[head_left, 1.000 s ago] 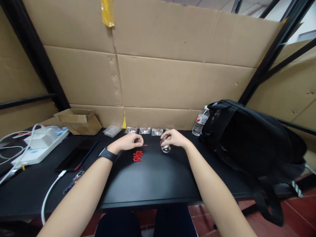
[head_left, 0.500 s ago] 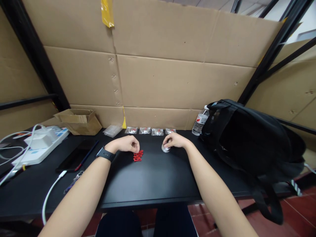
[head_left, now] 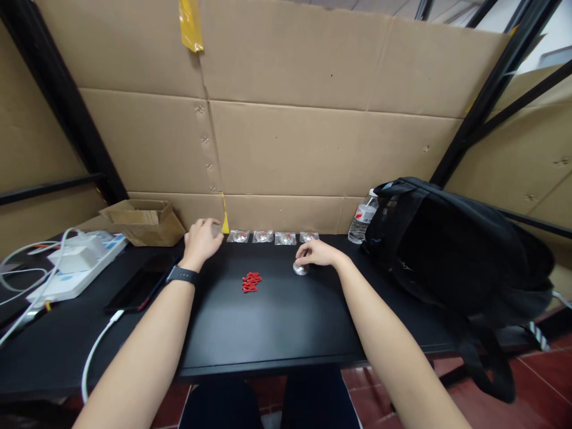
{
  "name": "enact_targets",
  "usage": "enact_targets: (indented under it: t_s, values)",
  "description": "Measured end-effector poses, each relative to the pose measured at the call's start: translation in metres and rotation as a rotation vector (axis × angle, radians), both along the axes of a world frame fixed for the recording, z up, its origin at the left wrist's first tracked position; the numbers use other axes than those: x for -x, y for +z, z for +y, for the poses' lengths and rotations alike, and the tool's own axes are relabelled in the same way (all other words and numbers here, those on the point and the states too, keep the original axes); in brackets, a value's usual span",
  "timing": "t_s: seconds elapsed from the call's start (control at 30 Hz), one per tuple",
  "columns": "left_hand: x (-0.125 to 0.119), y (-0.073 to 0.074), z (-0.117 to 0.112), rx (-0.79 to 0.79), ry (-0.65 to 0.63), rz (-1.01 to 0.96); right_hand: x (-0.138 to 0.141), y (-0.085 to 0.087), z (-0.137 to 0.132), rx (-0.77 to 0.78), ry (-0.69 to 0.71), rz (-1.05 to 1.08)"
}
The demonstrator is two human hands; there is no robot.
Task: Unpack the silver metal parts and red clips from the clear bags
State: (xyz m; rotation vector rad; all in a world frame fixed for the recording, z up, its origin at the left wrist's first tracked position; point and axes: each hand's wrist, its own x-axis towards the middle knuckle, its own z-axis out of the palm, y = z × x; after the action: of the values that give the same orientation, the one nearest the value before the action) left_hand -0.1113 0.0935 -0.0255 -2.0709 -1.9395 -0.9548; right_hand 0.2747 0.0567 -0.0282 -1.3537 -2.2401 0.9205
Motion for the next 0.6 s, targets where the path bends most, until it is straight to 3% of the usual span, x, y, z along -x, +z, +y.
enact_targets:
  t_s: [0.07, 0.13, 0.2, 0.3, 0.37, 0.5, 0.6]
  values:
    - [0.011, -0.004, 0.003, 0.027, 0.098, -0.033, 0.001, 0.001, -0.001, -0.012, 0.007, -0.011]
    - [0.016, -0.010, 0.007, 0.021, 0.109, -0.036, 0.002, 0.002, -0.002, -0.022, 0.012, -0.028]
    - [0.013, -0.016, 0.011, 0.032, -0.023, 0.007, 0.004, 0.004, -0.004, -0.024, 0.006, -0.036]
    - [-0.003, -0.029, 0.017, 0.119, -0.352, 0.082, 0.006, 0.006, -0.005, -0.020, 0.001, -0.042]
    - [-0.016, -0.040, 0.021, 0.146, -0.453, 0.088, 0.007, 0.005, -0.006, -0.012, -0.001, -0.042]
    - [-0.034, -0.058, 0.024, 0.173, -0.400, 0.058, 0.008, 0.002, -0.005, -0.002, -0.021, -0.046]
    - [-0.036, -0.061, 0.024, 0.276, -0.336, 0.108, 0.009, 0.000, -0.004, -0.007, -0.017, -0.074]
